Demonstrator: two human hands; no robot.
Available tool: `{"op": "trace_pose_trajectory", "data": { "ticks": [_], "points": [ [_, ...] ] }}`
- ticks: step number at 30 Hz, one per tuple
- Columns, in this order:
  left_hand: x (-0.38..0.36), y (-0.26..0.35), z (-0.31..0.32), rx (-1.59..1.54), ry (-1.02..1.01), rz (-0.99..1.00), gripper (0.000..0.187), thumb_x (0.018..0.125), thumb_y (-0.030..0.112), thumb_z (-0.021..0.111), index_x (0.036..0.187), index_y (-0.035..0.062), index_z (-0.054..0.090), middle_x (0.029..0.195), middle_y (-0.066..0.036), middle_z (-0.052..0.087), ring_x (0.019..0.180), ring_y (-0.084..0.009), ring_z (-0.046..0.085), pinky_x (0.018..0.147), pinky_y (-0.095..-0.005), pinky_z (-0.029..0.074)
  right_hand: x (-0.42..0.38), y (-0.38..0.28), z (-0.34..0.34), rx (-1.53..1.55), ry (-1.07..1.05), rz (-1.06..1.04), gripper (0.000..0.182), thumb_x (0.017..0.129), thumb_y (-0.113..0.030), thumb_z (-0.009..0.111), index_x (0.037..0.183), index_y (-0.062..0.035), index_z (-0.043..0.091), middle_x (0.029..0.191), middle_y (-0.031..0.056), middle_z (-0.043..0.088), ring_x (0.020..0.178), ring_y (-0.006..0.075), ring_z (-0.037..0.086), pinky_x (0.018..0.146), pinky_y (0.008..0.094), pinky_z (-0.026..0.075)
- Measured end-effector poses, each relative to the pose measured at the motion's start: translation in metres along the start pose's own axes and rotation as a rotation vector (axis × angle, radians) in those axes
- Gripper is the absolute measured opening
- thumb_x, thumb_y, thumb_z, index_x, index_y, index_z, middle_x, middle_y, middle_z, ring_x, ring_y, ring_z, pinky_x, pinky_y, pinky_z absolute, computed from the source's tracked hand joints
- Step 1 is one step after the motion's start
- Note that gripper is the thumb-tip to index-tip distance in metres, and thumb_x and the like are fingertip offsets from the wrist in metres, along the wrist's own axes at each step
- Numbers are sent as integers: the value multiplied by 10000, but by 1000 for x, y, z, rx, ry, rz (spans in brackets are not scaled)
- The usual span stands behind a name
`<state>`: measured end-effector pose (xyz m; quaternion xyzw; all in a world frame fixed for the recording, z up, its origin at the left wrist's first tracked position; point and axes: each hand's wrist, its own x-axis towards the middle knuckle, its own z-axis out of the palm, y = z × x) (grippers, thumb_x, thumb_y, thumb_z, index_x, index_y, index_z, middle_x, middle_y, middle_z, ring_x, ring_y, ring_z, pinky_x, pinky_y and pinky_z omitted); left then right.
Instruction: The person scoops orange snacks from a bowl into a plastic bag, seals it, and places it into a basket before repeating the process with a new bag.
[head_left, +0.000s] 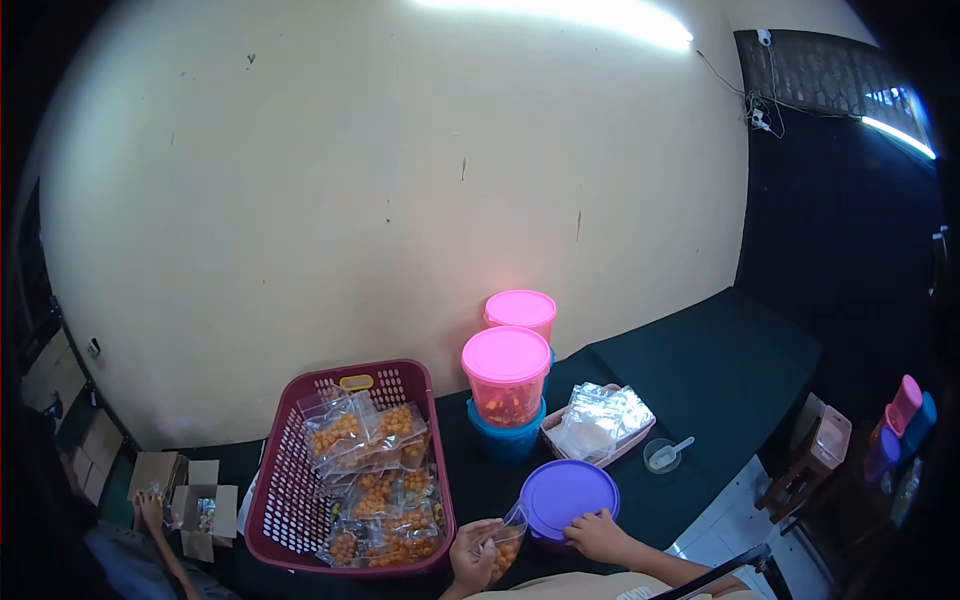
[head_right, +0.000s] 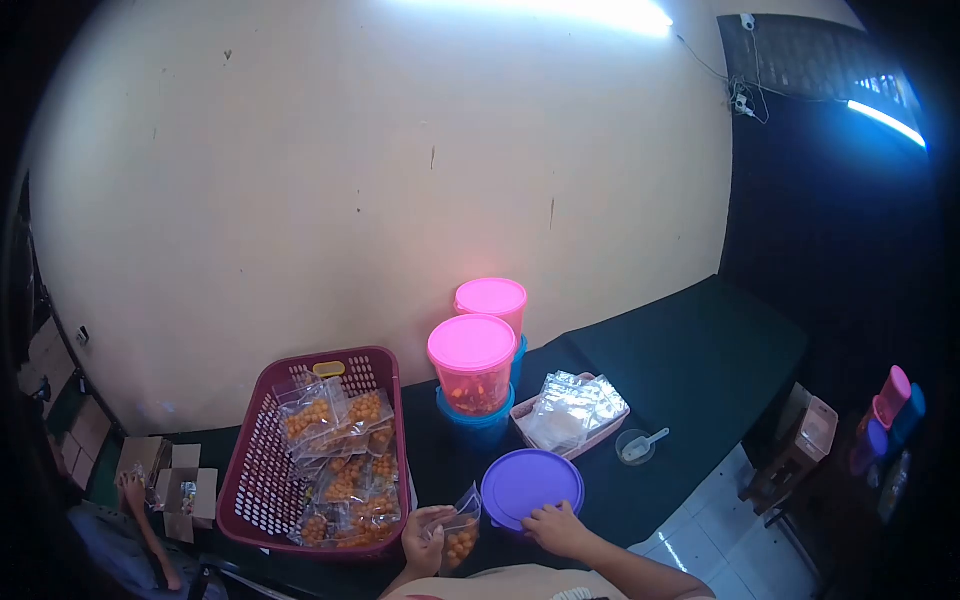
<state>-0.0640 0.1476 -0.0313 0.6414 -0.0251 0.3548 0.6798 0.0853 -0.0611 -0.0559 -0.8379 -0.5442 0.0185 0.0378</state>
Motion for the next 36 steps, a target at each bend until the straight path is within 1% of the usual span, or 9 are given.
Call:
{"op": "trace_pose_trajectory", "data": {
  "ticks": [4,6,12,14,16,18,23,27,36],
  "points": [
    [5,9,4,-47,-31,36,309,859,-41,453,1167,-22,435,1141,-214,571,1087,-301,597,989,-438,454,2,-5,-28,168,197,85,380,851,-326,633,1174,-140,555,1130,88,574,1078,295,533,899,507,377],
    [11,13,6,-93,-79,80,319,864,-35,432,1183,-39,425,1163,-225,562,1114,-314,583,1004,-445,442,11,-14,-39,739,485,88,527,817,-308,700,1257,-90,510,1222,117,547,1170,308,494,1008,463,354],
    [37,37,7,-359,-345,-67,371,895,109,431,1230,-50,405,1213,-245,542,1177,-355,538,1046,-492,388,46,-31,-43,1497,351,-6,606,792,-136,745,1309,-41,446,1265,103,529,1174,216,500,1011,372,395],
    [48,47,9,-456,-373,-220,425,886,186,505,1238,-34,413,1213,-232,550,1171,-349,544,1035,-476,398,50,-27,-56,1603,278,-49,503,800,-73,720,1238,-38,477,1166,79,563,1090,167,545,950,321,435],
    [61,46,4,-428,-348,-207,492,883,293,554,1238,-23,427,1216,-218,555,1152,-334,556,1016,-451,413,50,-28,-70,1739,238,-65,329,807,-41,698,1090,-48,532,1033,39,599,975,122,585,866,279,467],
    [71,69,9,-415,-242,-188,433,915,272,550,1225,-10,439,1226,-210,549,1129,-297,571,984,-411,437,52,-36,-83,1871,324,-81,212,826,-47,684,980,-48,539,926,41,625,894,121,611,804,262,485],
    [71,73,6,-88,-58,-174,309,945,251,555,1108,-8,517,1078,-187,628,998,-265,637,904,-382,502,46,-49,-116,1803,631,50,135,868,-42,639,969,-36,551,906,72,639,846,144,637,778,286,507],
    [69,67,13,23,30,-111,234,971,222,523,1009,-5,562,942,-144,669,841,-213,670,801,-329,534,45,-59,-118,1781,677,75,117,896,-66,613,992,-30,558,910,88,644,866,155,640,782,288,508],
    [62,59,12,89,14,20,227,989,213,483,995,-2,553,898,-150,672,755,-205,671,720,-324,545,43,-59,-106,1745,770,68,130,937,-110,564,1003,-5,604,928,90,663,864,164,633,797,305,498]
  ]
}}
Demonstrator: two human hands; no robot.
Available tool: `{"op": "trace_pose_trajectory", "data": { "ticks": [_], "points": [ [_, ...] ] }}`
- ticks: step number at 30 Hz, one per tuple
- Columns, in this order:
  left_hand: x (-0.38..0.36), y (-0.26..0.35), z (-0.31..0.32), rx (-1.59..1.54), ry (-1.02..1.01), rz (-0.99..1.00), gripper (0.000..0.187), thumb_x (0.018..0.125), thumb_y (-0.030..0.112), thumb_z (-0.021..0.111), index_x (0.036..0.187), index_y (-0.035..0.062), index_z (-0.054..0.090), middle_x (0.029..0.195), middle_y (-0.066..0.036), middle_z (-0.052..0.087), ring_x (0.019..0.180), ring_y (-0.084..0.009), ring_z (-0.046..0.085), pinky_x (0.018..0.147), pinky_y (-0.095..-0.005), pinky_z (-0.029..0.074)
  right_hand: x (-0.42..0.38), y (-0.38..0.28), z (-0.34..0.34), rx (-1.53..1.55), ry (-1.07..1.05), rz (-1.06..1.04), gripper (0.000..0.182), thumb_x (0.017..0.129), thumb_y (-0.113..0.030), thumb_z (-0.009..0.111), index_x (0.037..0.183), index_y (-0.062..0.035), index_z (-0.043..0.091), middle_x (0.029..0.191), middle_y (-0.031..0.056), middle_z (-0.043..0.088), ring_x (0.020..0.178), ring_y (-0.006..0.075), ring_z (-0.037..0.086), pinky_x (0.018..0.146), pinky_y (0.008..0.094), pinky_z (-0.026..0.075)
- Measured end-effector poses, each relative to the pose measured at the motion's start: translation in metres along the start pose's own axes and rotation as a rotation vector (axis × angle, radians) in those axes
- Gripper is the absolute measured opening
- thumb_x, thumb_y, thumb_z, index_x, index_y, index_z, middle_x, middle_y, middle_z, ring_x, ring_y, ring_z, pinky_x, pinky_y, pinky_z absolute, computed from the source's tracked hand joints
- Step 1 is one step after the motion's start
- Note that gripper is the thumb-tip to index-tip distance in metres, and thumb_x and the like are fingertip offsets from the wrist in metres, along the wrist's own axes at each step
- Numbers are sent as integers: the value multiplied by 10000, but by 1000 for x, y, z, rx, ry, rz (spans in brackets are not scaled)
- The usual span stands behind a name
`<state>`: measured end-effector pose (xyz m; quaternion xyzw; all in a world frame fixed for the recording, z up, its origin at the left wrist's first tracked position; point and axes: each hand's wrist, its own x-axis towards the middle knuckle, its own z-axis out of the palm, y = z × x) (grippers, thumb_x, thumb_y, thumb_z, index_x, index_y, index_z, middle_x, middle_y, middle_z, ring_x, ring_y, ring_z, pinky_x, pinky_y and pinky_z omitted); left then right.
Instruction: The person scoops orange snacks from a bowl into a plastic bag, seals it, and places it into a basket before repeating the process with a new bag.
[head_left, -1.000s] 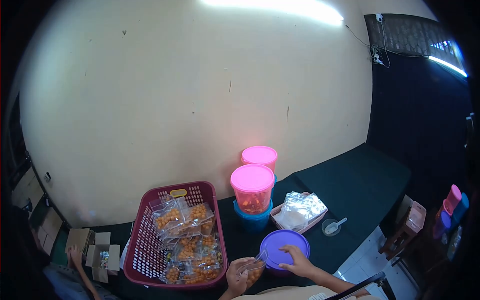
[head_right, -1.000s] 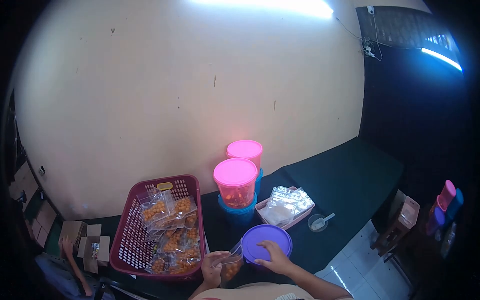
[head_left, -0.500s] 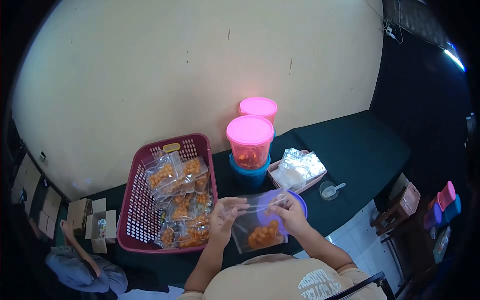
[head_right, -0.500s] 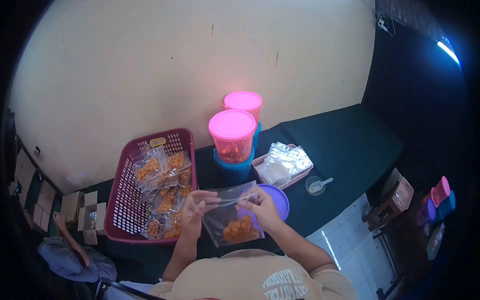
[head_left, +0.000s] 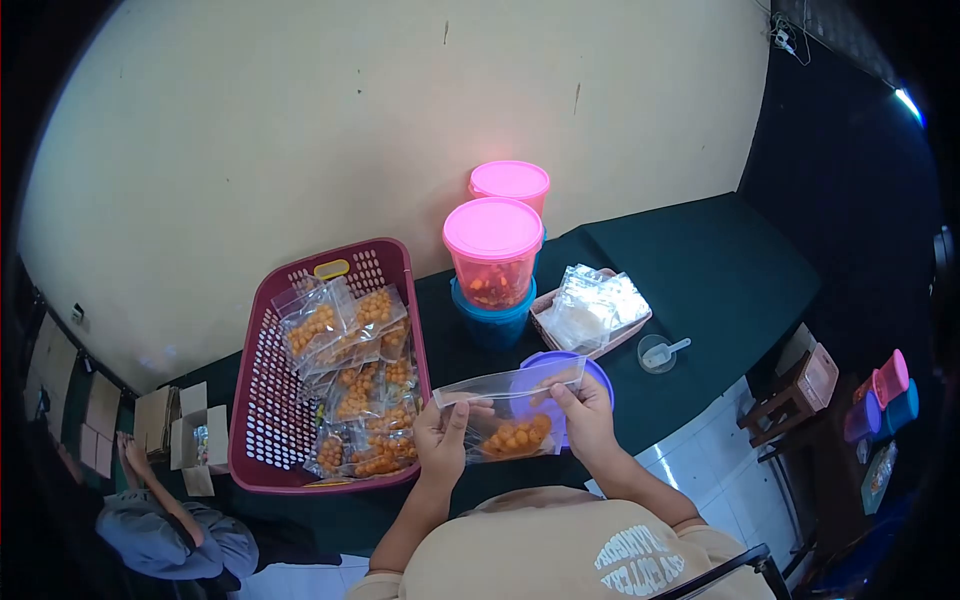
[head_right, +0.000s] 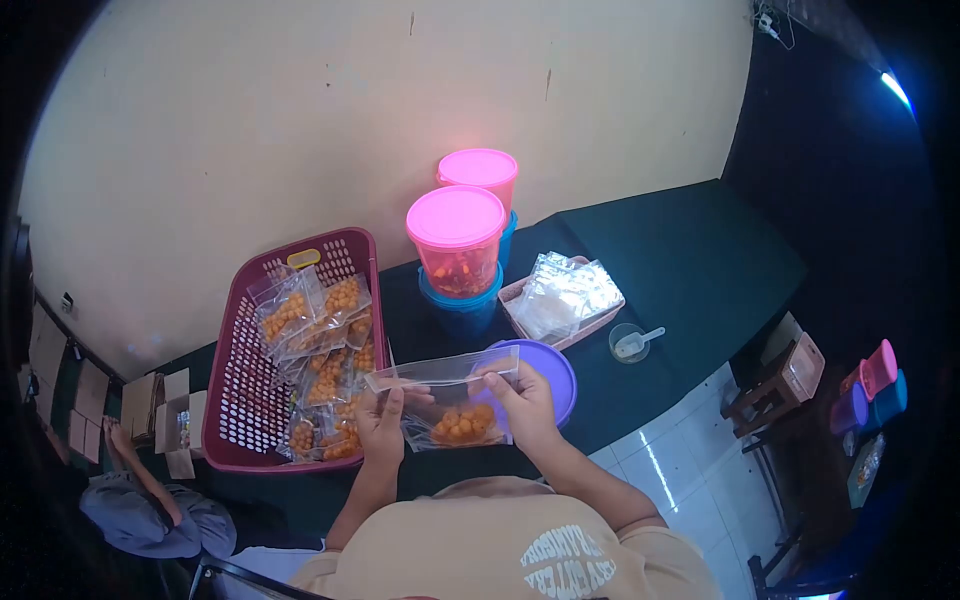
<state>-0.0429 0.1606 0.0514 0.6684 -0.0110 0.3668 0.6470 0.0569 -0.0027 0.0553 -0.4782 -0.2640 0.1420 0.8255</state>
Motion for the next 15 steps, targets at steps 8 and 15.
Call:
{"op": "trace_pose_trajectory", "data": {
  "ticks": [8,15],
  "points": [
    [-4,3,4,-45,23,-2,230,1000,210,451,945,5,542,851,-162,675,735,-213,677,683,-336,558,-8,-1,-3,-32,-29,-10,152,934,-116,576,1006,6,631,941,90,669,870,149,635,799,297,507],
    [-2,4,7,-159,44,-92,125,914,124,606,926,1,584,867,-132,684,757,-188,676,728,-310,539,-10,-6,-2,-44,-39,-36,141,921,-92,591,1005,8,644,953,92,678,864,142,639,790,286,517]
  ]
}}
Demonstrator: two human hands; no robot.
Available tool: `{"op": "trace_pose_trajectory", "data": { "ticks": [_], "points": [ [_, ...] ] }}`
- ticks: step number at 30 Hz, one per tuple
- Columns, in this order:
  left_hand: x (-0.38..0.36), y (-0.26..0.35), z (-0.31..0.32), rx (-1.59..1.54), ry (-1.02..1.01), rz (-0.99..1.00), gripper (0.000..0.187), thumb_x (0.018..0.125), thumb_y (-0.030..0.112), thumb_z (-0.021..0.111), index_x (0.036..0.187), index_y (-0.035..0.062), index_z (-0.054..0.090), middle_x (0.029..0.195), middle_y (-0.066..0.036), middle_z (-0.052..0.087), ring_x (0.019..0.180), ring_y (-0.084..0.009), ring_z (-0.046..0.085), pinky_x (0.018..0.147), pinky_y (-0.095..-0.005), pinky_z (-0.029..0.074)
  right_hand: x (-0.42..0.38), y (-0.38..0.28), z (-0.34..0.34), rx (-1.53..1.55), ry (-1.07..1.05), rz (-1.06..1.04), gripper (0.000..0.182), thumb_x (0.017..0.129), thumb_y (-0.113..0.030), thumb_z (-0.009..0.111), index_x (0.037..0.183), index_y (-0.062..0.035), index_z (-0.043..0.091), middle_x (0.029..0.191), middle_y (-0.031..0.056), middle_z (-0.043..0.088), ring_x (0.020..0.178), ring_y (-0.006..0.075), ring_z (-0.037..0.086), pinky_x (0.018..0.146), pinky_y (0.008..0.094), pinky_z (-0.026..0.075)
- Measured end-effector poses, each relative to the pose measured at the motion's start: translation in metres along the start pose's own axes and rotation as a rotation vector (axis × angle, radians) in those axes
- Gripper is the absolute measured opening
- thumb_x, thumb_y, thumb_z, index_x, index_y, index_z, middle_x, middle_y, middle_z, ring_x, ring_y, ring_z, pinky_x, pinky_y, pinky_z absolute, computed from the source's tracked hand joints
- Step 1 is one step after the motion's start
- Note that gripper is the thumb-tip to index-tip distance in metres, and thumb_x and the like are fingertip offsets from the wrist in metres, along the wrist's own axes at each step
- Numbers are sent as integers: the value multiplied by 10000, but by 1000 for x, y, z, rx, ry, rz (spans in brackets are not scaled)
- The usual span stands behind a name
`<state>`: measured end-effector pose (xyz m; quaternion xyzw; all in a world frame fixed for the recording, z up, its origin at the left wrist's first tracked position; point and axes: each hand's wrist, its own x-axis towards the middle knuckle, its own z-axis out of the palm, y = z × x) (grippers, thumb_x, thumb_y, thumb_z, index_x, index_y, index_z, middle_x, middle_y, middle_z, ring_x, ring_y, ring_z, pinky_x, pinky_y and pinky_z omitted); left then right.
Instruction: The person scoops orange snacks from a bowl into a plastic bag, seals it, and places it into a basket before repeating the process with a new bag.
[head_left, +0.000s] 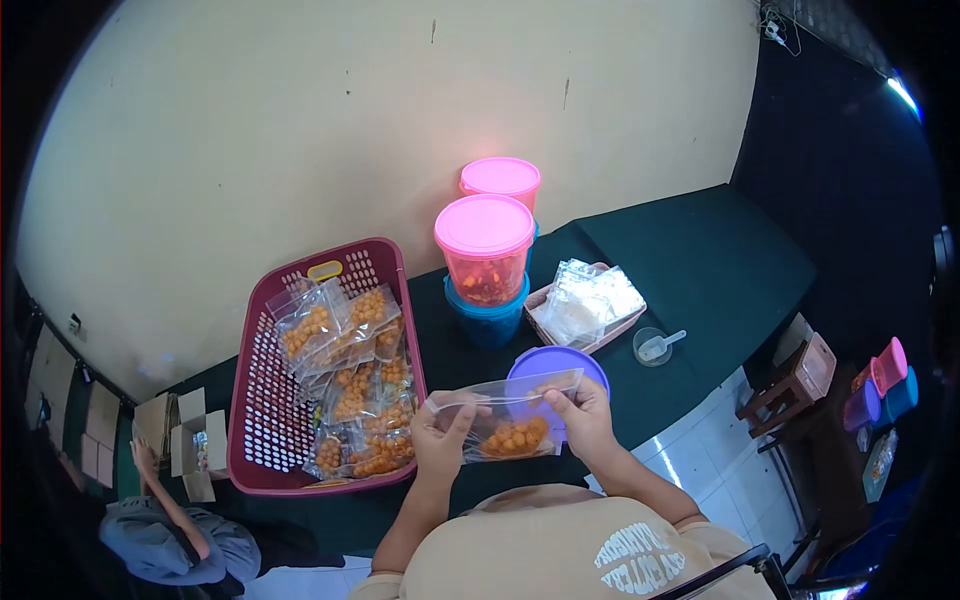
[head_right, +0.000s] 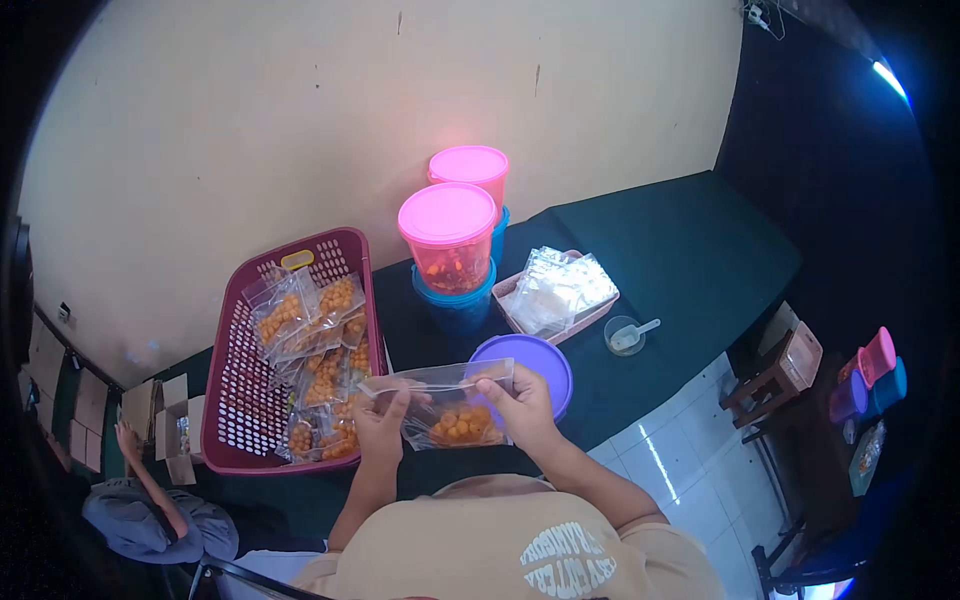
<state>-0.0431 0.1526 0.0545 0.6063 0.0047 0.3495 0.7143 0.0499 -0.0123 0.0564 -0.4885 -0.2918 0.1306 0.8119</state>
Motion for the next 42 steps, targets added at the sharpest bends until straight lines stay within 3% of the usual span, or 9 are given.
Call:
{"op": "trace_pose_trajectory", "data": {
  "ticks": [8,16,20,25,30,33,35,39,42],
  "points": [
    [-6,3,3,-22,13,-71,75,844,36,667,888,-1,620,854,-101,675,791,-162,669,744,-311,539,3,-3,0,-36,-49,114,66,836,-72,695,864,-13,690,892,67,670,807,129,625,732,258,500],
    [-11,-4,8,-73,60,8,77,844,40,660,886,6,606,842,-90,663,781,-149,660,755,-301,536,3,-5,1,-137,-36,105,78,815,-61,714,868,-6,699,895,74,671,809,132,620,705,262,492],
    [-11,-1,12,-81,61,-71,104,838,30,677,917,8,613,854,-78,662,797,-129,643,758,-267,517,8,-10,-1,-82,-94,228,93,793,-52,725,873,-10,705,895,72,678,842,148,621,746,282,478],
    [-13,-3,11,-88,51,-121,129,828,22,700,928,1,621,852,-68,659,823,-110,628,775,-248,500,9,-7,-4,-162,-162,131,113,789,-42,719,901,-26,713,884,60,682,848,147,622,760,287,474],
    [-19,-10,15,-38,31,-6,113,829,28,704,906,13,624,877,-71,659,794,-101,613,736,-234,493,7,-4,-1,-223,-124,-13,126,804,-59,713,926,-28,716,886,57,683,823,136,619,747,272,474],
    [-17,-12,16,-91,85,-8,96,833,26,698,888,16,620,893,-80,657,796,-106,617,726,-230,496,5,-9,4,-160,-132,18,121,814,-69,708,928,-28,712,894,58,680,800,125,613,738,268,481],
    [-14,-13,19,-14,93,19,108,836,52,703,883,23,610,887,-69,652,794,-99,612,717,-226,488,4,-13,5,-281,-231,223,129,818,-66,702,942,-30,708,913,49,665,792,117,609,712,254,492],
    [-17,-16,23,95,83,95,127,837,65,707,876,20,595,892,-67,644,810,-101,609,717,-226,482,-3,-7,19,-279,-95,173,144,823,-76,704,959,-30,705,932,37,640,793,114,607,683,245,506],
    [-21,-27,19,209,64,146,125,835,64,707,876,16,599,889,-69,645,803,-103,604,715,-227,478,-2,-7,21,-254,-77,164,163,790,-84,725,928,-5,691,898,61,656,843,137,592,740,279,446]
  ]
}}
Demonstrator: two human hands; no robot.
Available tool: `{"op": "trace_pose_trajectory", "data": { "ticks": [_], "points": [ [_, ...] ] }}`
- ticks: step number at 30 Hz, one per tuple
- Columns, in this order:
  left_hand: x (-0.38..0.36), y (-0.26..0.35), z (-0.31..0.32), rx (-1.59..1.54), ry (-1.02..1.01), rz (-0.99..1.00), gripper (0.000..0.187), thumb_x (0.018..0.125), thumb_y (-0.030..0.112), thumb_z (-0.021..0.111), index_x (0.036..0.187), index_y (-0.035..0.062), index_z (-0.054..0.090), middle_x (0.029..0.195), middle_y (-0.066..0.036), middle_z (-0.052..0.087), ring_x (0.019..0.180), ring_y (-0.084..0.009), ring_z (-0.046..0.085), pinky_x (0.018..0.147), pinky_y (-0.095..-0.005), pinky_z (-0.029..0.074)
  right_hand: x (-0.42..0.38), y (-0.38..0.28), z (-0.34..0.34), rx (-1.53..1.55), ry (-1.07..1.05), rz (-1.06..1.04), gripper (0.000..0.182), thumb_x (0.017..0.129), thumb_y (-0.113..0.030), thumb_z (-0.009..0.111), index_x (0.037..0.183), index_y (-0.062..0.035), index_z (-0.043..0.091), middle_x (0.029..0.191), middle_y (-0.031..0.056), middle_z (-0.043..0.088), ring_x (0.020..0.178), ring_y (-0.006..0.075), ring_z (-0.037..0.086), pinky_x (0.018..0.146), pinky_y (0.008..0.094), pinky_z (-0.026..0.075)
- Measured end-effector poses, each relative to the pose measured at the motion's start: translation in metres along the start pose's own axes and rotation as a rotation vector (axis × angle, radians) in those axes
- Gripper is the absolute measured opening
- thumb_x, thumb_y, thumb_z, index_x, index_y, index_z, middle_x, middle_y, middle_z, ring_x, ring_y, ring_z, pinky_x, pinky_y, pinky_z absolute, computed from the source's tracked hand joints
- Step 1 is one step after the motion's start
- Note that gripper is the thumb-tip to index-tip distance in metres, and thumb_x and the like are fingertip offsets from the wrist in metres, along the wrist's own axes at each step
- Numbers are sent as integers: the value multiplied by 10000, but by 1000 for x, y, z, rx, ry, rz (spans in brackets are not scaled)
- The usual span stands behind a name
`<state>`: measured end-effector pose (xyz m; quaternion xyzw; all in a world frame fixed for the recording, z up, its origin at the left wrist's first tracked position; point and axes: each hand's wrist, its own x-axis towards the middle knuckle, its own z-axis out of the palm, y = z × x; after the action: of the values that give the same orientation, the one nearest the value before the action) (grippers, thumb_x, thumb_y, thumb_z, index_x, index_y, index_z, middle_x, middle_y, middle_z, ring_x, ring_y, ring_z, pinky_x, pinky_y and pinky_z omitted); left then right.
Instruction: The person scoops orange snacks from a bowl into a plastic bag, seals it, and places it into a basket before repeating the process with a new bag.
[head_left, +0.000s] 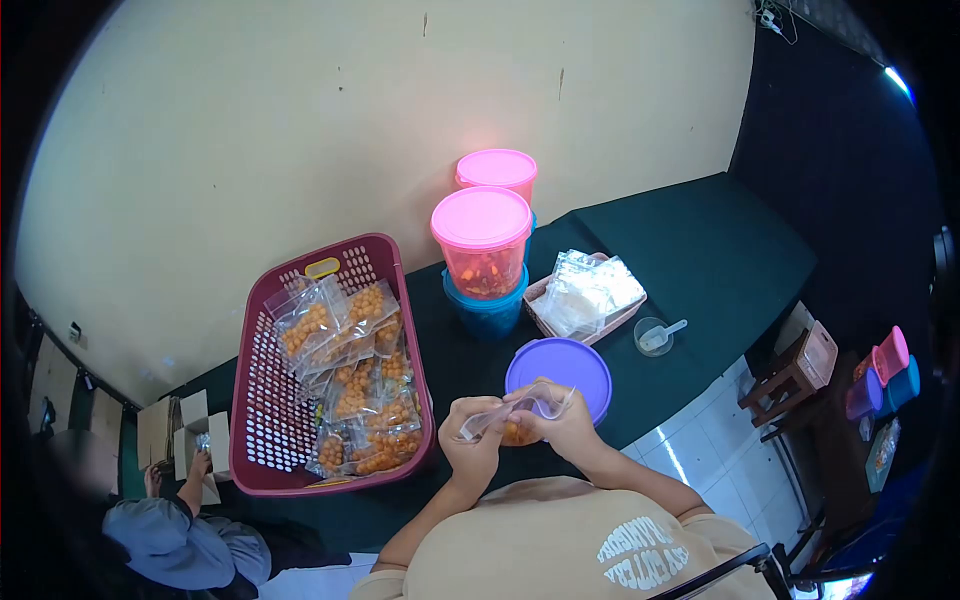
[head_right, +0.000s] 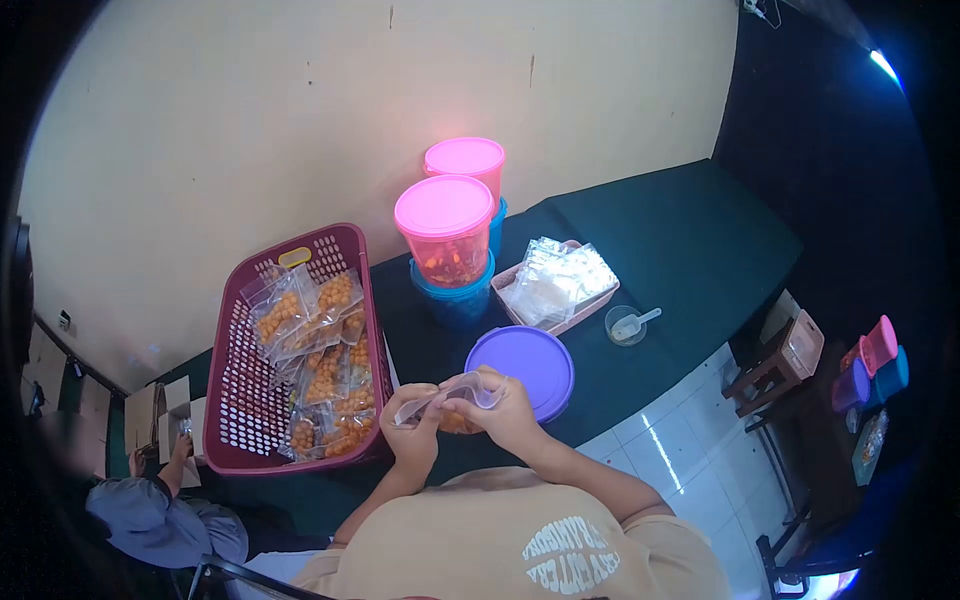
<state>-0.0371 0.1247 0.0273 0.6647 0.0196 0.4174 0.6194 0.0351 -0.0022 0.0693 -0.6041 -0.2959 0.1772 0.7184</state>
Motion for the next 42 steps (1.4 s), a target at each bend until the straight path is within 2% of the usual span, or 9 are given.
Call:
{"op": "trace_pose_trajectory", "data": {
  "ticks": [2,4,6,8,9,12,22,25,42],
  "points": [
    [-1,-3,-3,17,-30,28,125,833,64,709,878,16,602,889,-73,646,788,-104,599,696,-227,469,0,6,-2,-23,-33,-11,128,830,-106,711,931,-28,702,863,25,574,753,97,581,655,237,521],
    [-2,-1,-5,33,-59,56,126,831,65,710,881,17,605,890,-78,648,773,-105,594,676,-226,460,-1,5,-1,24,-9,-7,118,829,-106,712,918,-29,701,848,27,563,747,99,572,647,238,508],
    [-2,5,-5,26,-69,10,83,795,62,724,829,71,649,830,-54,687,740,-160,601,756,-310,389,-2,7,-3,70,13,-5,109,828,-107,713,905,-31,700,833,29,552,740,100,562,639,239,496],
    [-2,9,-7,71,-82,62,85,792,71,726,829,75,649,821,-48,692,726,-153,598,753,-315,368,-1,17,-9,-106,-15,-183,101,811,-104,725,882,-37,699,838,43,560,755,126,557,654,264,466],
    [-2,12,-7,117,-90,111,89,789,80,729,829,79,650,811,-43,698,712,-147,595,750,-321,346,-2,17,-9,-105,-9,-182,101,811,-104,725,882,-37,699,838,43,560,755,126,557,654,264,466],
    [-1,19,-6,180,-102,237,108,863,159,676,828,73,622,748,-30,645,685,-134,536,755,-321,353,-4,12,-11,-134,14,-237,99,793,-103,737,862,-42,700,826,49,565,781,156,558,694,281,441],
    [-2,18,-11,157,-72,204,112,862,152,672,830,64,611,746,-21,629,682,-144,514,754,-335,361,2,15,-26,-56,104,-145,97,775,-95,742,853,-44,715,845,55,615,821,168,570,766,302,437],
    [0,20,-12,173,-30,244,70,821,93,700,826,76,633,743,-22,647,664,-151,559,770,-346,346,1,15,-30,-68,132,-147,119,775,-108,745,865,-36,714,847,61,616,826,173,576,773,304,440],
    [-4,21,-20,105,3,162,163,876,197,665,818,65,589,744,-19,630,704,-138,569,882,-362,349,-4,5,-42,-170,183,-192,135,772,-98,744,856,-16,676,882,69,602,850,179,581,787,316,436]
  ]
}}
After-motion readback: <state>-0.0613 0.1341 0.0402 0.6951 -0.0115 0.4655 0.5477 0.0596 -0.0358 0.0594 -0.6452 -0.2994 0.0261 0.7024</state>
